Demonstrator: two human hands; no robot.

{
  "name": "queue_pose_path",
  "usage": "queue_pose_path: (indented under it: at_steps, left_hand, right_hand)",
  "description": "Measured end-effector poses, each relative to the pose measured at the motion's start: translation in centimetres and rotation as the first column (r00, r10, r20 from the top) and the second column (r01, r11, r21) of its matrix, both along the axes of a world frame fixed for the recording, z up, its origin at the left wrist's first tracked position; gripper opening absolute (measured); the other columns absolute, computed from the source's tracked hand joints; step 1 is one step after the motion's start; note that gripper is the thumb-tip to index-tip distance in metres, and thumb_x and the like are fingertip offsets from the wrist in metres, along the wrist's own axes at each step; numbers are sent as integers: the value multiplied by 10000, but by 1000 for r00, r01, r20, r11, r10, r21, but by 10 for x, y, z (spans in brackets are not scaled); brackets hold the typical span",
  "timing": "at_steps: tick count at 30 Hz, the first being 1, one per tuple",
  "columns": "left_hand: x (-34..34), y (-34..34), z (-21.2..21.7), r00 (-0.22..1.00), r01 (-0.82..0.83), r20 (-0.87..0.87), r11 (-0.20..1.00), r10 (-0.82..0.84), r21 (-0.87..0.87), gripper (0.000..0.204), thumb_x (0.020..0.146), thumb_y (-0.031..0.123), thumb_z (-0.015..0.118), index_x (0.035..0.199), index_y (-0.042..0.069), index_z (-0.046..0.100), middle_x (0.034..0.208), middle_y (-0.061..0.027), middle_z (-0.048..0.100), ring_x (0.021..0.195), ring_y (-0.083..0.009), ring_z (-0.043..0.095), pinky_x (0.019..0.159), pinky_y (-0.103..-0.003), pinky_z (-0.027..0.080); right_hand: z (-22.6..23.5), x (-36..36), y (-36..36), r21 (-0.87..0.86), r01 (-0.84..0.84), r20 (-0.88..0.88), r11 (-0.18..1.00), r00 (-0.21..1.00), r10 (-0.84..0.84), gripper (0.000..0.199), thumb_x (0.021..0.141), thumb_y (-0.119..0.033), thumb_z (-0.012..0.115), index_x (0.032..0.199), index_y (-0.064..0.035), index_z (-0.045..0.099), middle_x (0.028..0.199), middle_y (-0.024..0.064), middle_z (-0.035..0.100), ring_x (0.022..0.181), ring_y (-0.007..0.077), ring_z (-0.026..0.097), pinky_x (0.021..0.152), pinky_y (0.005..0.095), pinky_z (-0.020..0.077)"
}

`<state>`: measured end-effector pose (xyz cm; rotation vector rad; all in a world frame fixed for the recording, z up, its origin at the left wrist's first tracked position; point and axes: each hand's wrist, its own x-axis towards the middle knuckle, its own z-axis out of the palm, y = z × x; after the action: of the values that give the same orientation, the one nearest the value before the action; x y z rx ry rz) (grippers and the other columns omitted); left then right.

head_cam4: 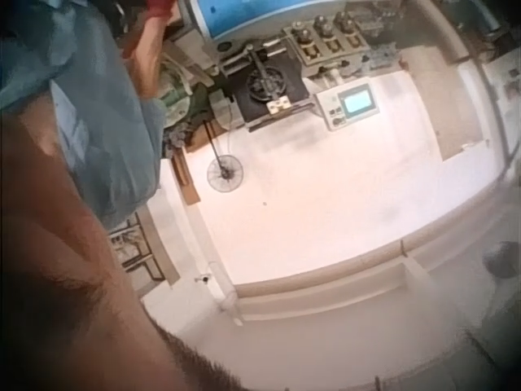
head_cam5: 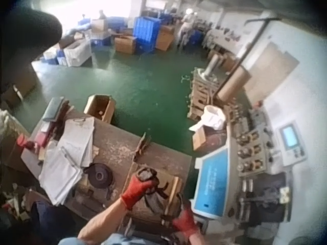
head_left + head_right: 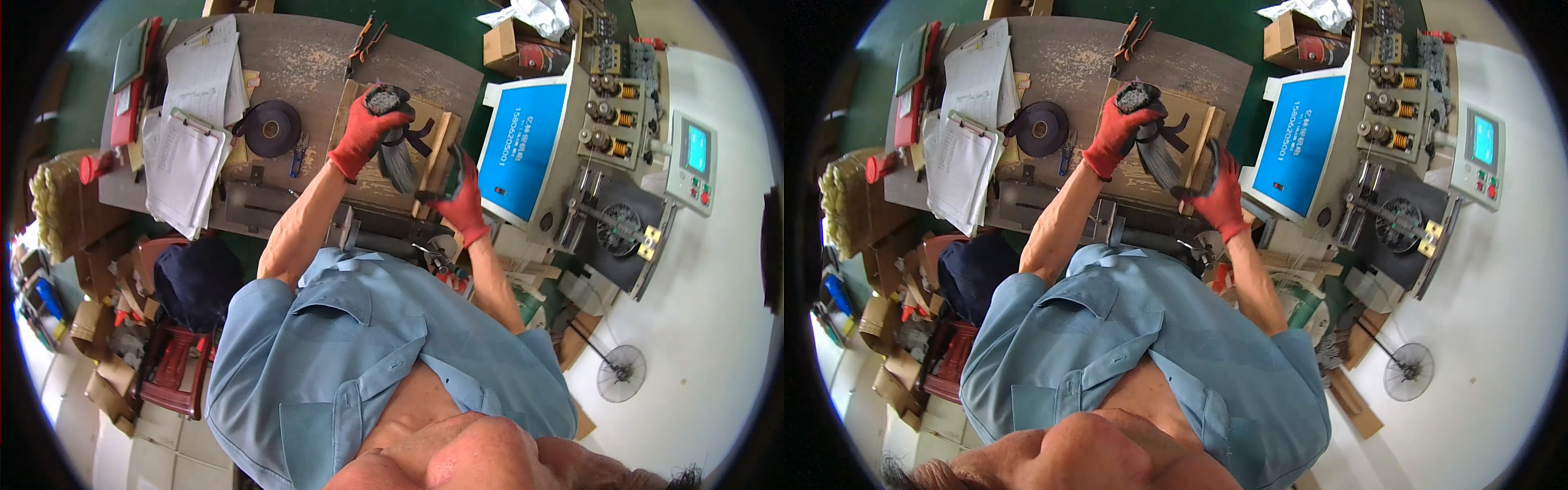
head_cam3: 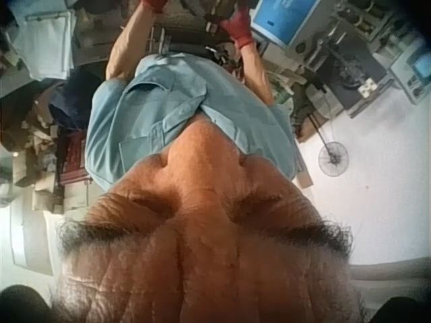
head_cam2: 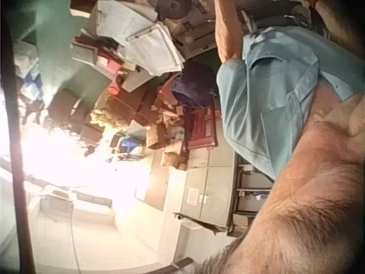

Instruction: Bending, stripping, and bundling metal rods using industrial workshop tools and machinery.

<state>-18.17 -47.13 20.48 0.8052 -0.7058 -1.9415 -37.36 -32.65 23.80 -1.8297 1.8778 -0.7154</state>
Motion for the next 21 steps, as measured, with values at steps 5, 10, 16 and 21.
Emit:
queue_pose_path:
  at_steps: [5,10,16,21]
  left_hand:
    - [-10,12,22,936,137,352,918,4,-373,391,670,56,804,1019,19,631,955,-35,684,882,-96,624,817,-261,503]
    - [-14,22,20,848,277,514,719,130,-638,453,621,141,853,1019,96,641,1169,-73,624,1111,-231,567,996,-367,427]
    - [-22,24,25,793,368,579,607,191,-704,524,592,176,867,1062,135,639,1236,-84,597,1206,-325,502,1076,-443,332]
    - [-28,42,41,798,299,558,655,227,-694,601,582,214,873,1118,119,619,1248,-90,591,1222,-324,496,1063,-467,332]
  right_hand:
    - [-15,3,-57,142,-74,569,987,822,-20,1096,524,-196,919,1426,-54,313,1403,136,431,1263,260,475,1051,382,421]
    - [-40,21,-85,6,-168,801,986,591,96,947,580,-176,882,1378,-69,383,1390,130,457,1263,280,481,1045,381,420]
    - [-95,18,-82,-172,-183,588,968,770,249,631,665,-180,809,1223,-70,536,1189,128,597,1116,289,574,963,366,453]
    - [-78,16,-79,13,-356,789,934,577,209,629,664,-178,803,1218,-78,523,1227,118,572,1137,258,548,991,361,428]
